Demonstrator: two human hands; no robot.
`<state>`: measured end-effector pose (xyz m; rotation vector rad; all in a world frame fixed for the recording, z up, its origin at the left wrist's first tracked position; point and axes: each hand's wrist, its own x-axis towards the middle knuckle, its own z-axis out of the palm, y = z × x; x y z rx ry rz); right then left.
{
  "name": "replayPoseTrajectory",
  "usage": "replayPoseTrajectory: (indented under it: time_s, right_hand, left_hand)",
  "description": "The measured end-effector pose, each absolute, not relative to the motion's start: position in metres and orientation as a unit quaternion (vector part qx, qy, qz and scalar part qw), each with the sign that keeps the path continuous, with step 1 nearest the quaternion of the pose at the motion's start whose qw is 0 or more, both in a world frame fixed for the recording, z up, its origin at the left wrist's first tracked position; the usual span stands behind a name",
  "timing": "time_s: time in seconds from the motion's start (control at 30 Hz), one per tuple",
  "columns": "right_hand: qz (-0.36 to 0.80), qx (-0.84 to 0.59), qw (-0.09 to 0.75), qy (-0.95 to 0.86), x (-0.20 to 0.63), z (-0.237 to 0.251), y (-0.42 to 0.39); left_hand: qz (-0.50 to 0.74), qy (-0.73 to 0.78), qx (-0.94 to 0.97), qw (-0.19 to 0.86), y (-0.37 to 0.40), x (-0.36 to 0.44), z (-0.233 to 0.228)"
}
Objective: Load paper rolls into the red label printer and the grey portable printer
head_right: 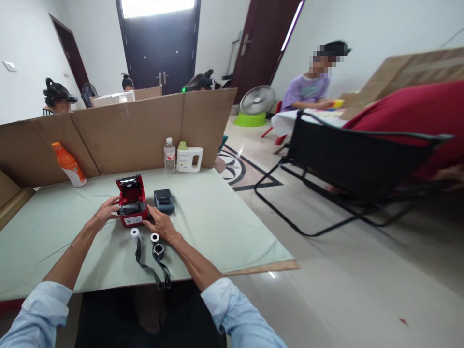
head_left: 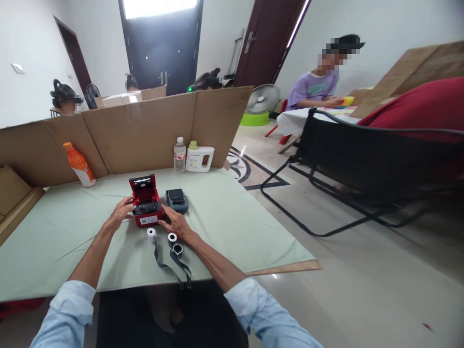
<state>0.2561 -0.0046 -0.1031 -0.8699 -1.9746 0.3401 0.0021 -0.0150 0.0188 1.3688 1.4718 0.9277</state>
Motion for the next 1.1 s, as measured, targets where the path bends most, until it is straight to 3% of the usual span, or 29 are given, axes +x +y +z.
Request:
replayPoseTrajectory:
  time_s: [0.33, 0.63, 0.83, 1.1]
  right_hand:
    - [0.110, -0.352, 0.491, -0.789, 0.258, -0.074, -0.006]
    - [0.097, -0.340, 0.418, -0.837, 0.251, -0.014, 0.016]
    - [0.128, -0.390, 0.344, -0.844, 0.234, 0.014, 0.035]
    - [0.185, -0.385, 0.403, -0.810, 0.222, 0.047, 0.040]
  left_hand:
    - [0.360, 0.520, 0.725, 0.274, 0.010, -0.011, 0.013]
    - [0.340, 0.532, 0.752, 0.193, 0.024, 0.018, 0.014]
    - [0.328, 0.532, 0.752, 0.209, 0.023, 0.021, 0.015]
    - [0.378, 0.540, 0.699, 0.277, 0.028, 0.022, 0.012]
